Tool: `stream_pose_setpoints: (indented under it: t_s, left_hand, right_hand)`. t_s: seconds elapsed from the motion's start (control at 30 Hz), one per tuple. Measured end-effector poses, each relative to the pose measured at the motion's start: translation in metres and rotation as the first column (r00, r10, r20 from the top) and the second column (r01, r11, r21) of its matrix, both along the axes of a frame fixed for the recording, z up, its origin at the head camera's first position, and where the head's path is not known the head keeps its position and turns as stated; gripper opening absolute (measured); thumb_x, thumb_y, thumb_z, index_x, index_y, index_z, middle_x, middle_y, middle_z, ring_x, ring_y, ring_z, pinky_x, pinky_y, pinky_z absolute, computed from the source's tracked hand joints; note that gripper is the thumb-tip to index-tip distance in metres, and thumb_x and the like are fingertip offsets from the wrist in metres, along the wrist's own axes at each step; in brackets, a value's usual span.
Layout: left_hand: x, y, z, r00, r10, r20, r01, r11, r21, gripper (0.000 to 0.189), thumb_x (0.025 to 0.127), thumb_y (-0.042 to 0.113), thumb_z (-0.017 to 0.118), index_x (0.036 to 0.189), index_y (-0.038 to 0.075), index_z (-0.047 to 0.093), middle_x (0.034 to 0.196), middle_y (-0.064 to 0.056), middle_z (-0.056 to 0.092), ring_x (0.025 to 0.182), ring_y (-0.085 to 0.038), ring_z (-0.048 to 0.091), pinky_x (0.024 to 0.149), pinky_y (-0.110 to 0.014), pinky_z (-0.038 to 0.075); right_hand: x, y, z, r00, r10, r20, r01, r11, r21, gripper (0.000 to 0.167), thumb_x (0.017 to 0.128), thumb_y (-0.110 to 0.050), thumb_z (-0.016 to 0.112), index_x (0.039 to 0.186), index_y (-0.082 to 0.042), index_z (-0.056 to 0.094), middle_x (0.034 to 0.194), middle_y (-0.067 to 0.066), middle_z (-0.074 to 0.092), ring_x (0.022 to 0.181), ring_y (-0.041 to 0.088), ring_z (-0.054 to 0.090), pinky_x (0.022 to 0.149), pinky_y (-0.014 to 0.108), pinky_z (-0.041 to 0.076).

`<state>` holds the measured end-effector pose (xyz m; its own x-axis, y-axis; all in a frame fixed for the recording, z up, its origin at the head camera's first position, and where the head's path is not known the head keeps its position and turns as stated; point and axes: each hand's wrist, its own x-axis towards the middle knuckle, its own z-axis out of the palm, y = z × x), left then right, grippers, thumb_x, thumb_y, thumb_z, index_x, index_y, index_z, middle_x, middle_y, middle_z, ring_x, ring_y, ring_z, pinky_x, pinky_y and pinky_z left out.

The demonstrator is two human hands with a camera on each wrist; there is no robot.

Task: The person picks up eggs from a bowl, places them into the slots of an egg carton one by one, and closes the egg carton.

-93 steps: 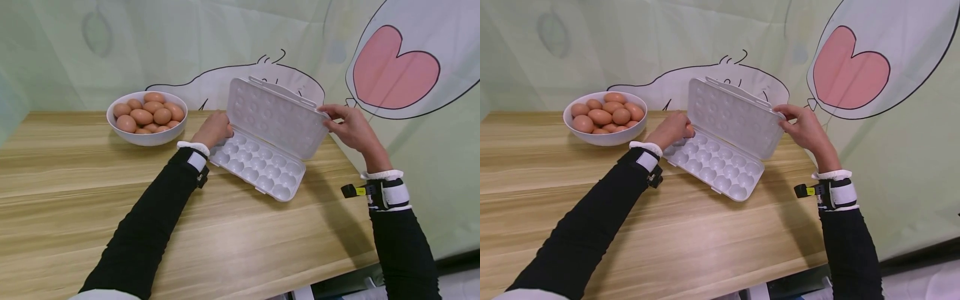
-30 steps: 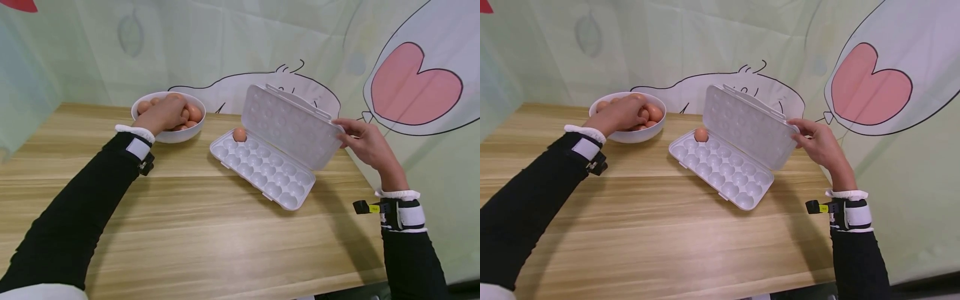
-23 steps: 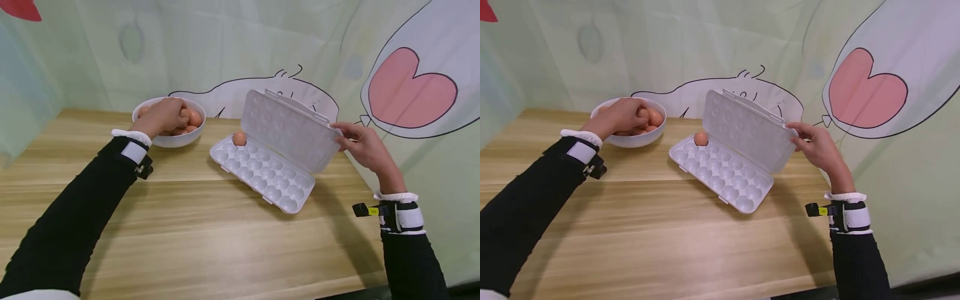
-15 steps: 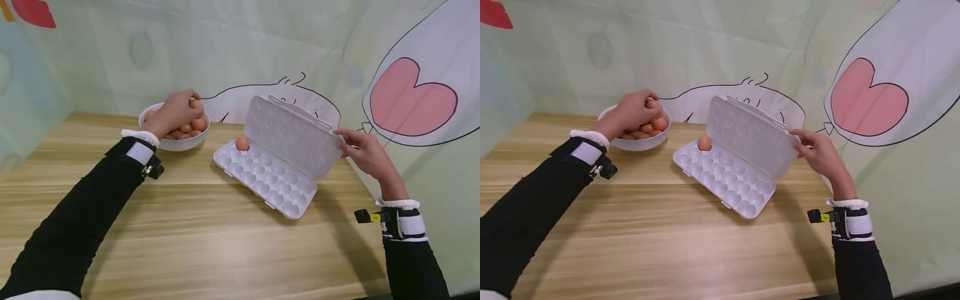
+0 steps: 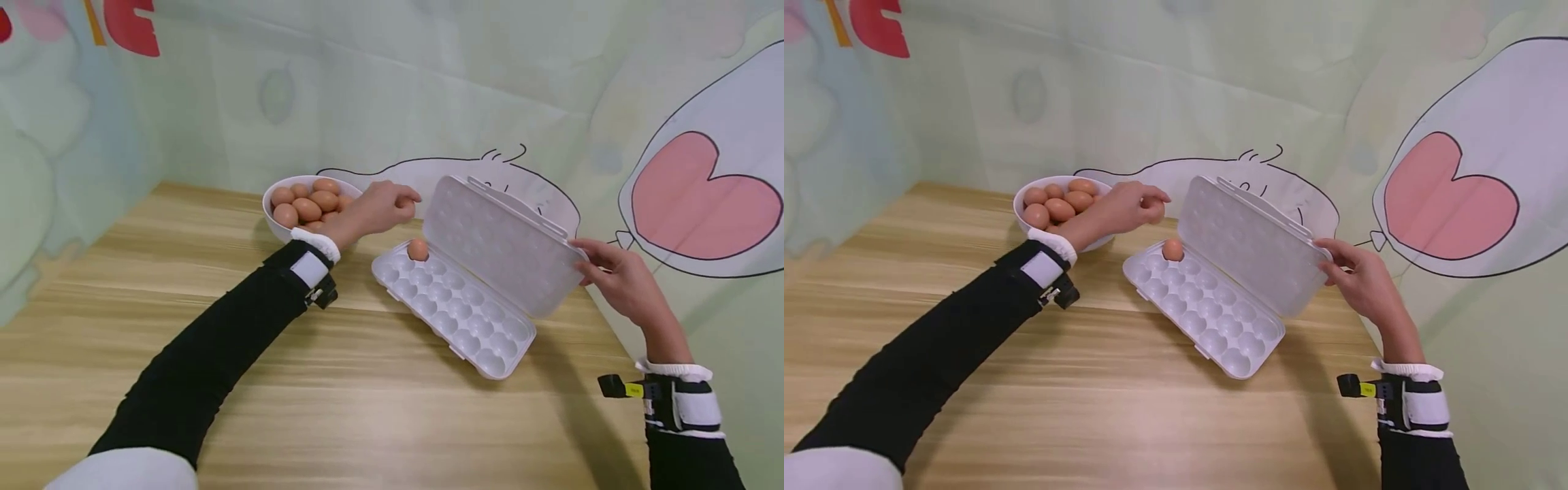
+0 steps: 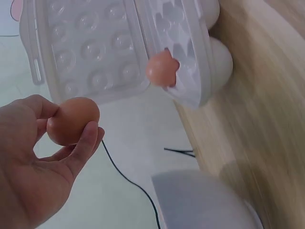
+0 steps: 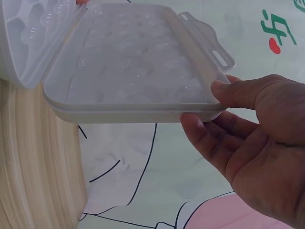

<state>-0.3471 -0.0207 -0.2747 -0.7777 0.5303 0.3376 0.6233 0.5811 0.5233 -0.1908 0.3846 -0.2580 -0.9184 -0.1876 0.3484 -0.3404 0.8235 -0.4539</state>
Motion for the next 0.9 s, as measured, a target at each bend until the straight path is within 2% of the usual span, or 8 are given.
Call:
stream_pose_setpoints:
  t_s: [0.07, 0.27, 0.37, 0.5, 0.57, 0.67, 0.77, 0.9]
  left_hand:
    - [0.001, 0.012, -0.002, 1.0, -0.014, -0.008, 0.014, 1.0, 0.002, 0.043, 0.09, 0.008, 0.05, 0.127, 0.007, 0.071, 0.08, -0.002, 0.059, 0.082, -0.022, 0.053, 0.085, -0.03, 0.042]
    - [0.003, 0.042, -0.006, 0.997, -0.051, -0.06, 0.05, 0.999, -0.014, 0.038, 0.093, 0.008, 0.048, 0.124, -0.001, 0.069, 0.107, -0.009, 0.069, 0.105, -0.025, 0.055, 0.092, -0.029, 0.042]
    - [0.005, 0.054, -0.008, 0.996, -0.09, -0.024, 0.089, 0.995, -0.043, 0.04, 0.095, 0.007, 0.049, 0.131, -0.001, 0.066, 0.112, -0.013, 0.068, 0.102, -0.027, 0.055, 0.09, -0.029, 0.043]
    - [0.008, 0.064, -0.01, 0.996, -0.076, 0.051, 0.08, 0.992, -0.095, 0.046, 0.098, 0.012, 0.054, 0.143, 0.002, 0.056, 0.125, -0.016, 0.062, 0.11, -0.027, 0.053, 0.094, -0.032, 0.043]
    - [0.009, 0.068, -0.013, 0.995, -0.068, 0.079, 0.077, 0.991, -0.109, 0.033, 0.098, 0.012, 0.055, 0.129, 0.002, 0.06, 0.114, -0.015, 0.06, 0.103, -0.025, 0.052, 0.087, -0.031, 0.043]
    - [0.009, 0.074, -0.019, 0.992, -0.078, 0.103, 0.087, 0.993, -0.085, 0.006, 0.093, 0.005, 0.051, 0.088, 0.005, 0.054, 0.084, -0.007, 0.052, 0.077, -0.019, 0.052, 0.068, -0.027, 0.04]
    - [0.011, 0.079, -0.025, 0.992, -0.089, 0.086, 0.094, 0.994, -0.057, 0.025, 0.085, 0.0, 0.048, 0.068, 0.011, 0.033, 0.065, 0.0, 0.03, 0.058, -0.014, 0.032, 0.06, -0.026, 0.026]
    - [0.012, 0.082, -0.032, 0.998, -0.059, 0.002, 0.059, 0.995, -0.082, 0.031, 0.081, 0.001, 0.051, 0.063, 0.014, 0.03, 0.061, 0.003, 0.025, 0.06, -0.013, 0.022, 0.061, -0.027, 0.021]
  right_hand:
    - [0.003, 0.002, 0.0, 1.0, -0.004, -0.008, 0.004, 1.0, 0.001, 0.037, 0.103, -0.001, 0.06, 0.139, 0.003, 0.06, 0.111, 0.023, 0.065, 0.078, 0.008, 0.064, 0.073, 0.007, 0.048]
    - [0.008, 0.007, 0.0, 1.0, -0.015, -0.021, 0.015, 1.0, -0.005, 0.038, 0.103, -0.002, 0.06, 0.14, 0.002, 0.06, 0.114, 0.024, 0.066, 0.079, 0.005, 0.063, 0.075, 0.006, 0.047]
    - [0.01, 0.009, 0.0, 0.999, -0.02, -0.029, 0.019, 1.0, -0.005, 0.038, 0.102, -0.001, 0.061, 0.14, 0.002, 0.06, 0.115, 0.025, 0.066, 0.08, 0.005, 0.063, 0.075, 0.006, 0.047]
    - [0.009, 0.009, 0.001, 0.999, -0.005, -0.039, 0.005, 1.0, -0.017, 0.039, 0.102, 0.001, 0.061, 0.14, 0.002, 0.06, 0.118, 0.025, 0.066, 0.083, 0.006, 0.063, 0.074, 0.008, 0.049]
    - [0.007, 0.008, 0.002, 0.999, 0.004, -0.042, -0.004, 1.0, -0.02, 0.039, 0.102, 0.002, 0.061, 0.14, 0.003, 0.06, 0.119, 0.026, 0.066, 0.085, 0.007, 0.063, 0.074, 0.009, 0.05]
    - [0.006, 0.007, 0.002, 0.999, 0.002, -0.038, -0.003, 1.0, -0.024, 0.039, 0.102, 0.002, 0.06, 0.141, 0.003, 0.059, 0.12, 0.027, 0.066, 0.087, 0.008, 0.063, 0.073, 0.01, 0.051]
    - [0.006, 0.006, 0.002, 0.999, -0.004, -0.037, 0.003, 1.0, -0.02, 0.039, 0.102, 0.003, 0.059, 0.141, 0.004, 0.058, 0.12, 0.027, 0.066, 0.086, 0.009, 0.063, 0.073, 0.01, 0.051]
    - [0.005, 0.002, 0.002, 0.999, 0.007, -0.041, -0.008, 1.0, -0.022, 0.039, 0.102, 0.003, 0.06, 0.141, 0.004, 0.059, 0.118, 0.027, 0.066, 0.085, 0.008, 0.063, 0.073, 0.011, 0.051]
